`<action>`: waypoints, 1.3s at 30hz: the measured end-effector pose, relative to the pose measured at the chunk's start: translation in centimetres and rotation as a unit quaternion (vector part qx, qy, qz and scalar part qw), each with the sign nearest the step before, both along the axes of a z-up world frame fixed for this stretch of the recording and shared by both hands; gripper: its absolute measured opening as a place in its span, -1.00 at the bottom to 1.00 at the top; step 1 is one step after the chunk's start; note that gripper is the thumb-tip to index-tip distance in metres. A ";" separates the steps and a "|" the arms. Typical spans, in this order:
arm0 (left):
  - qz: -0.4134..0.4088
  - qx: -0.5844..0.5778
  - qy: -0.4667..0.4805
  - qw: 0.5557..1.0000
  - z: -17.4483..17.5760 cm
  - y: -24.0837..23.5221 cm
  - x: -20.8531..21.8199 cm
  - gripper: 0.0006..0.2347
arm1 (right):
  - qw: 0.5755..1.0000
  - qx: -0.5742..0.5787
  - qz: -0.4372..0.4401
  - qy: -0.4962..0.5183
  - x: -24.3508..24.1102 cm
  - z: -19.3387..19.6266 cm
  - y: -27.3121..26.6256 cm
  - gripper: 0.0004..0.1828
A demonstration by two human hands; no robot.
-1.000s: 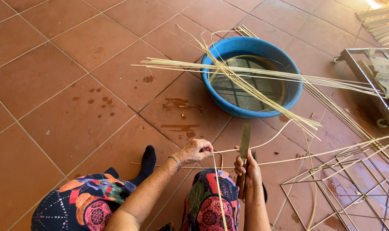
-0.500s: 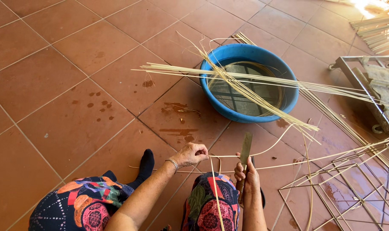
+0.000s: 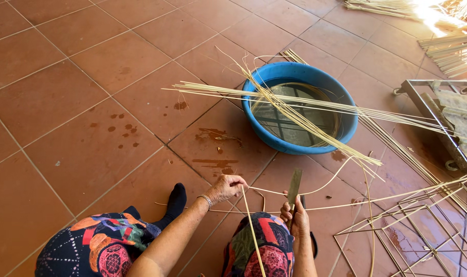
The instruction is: The person sits on a tiled floor and uses a knife to split long bamboo strips into thinner strands. The person holds the bamboo with one hand and carefully slices along its length with the other, occasionally adjusting the strip or placing finished pieces into a nearby blue basin.
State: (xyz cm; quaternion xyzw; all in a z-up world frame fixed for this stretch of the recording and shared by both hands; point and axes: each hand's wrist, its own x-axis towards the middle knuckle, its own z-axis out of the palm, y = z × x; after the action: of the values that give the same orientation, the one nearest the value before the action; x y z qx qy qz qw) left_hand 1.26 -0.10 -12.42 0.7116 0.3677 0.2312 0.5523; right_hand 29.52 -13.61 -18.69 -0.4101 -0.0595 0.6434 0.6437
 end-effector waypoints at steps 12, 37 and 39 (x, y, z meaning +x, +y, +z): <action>0.219 0.000 -0.164 0.962 1.0 1.4 -1.6 -0.68 | 0.998 0.002 -0.053 -0.035 1.4 0.3 0.8 -0.48; -0.088 -0.160 0.099 0.978 -3.6 1.4 -1.4 -0.84 | 0.994 0.087 0.055 -0.025 -3.5 5.1 0.0 -0.43; -0.063 -0.116 0.102 0.986 -2.5 1.9 -1.3 -0.85 | 0.994 0.075 0.040 -0.061 -3.7 4.7 -1.2 -0.46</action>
State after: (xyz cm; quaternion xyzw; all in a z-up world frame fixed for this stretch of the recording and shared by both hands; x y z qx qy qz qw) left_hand -0.07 1.81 -14.96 0.6841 0.4010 0.0776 0.6043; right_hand 25.85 -14.81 -13.98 -0.3963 -0.1632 0.6365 0.6413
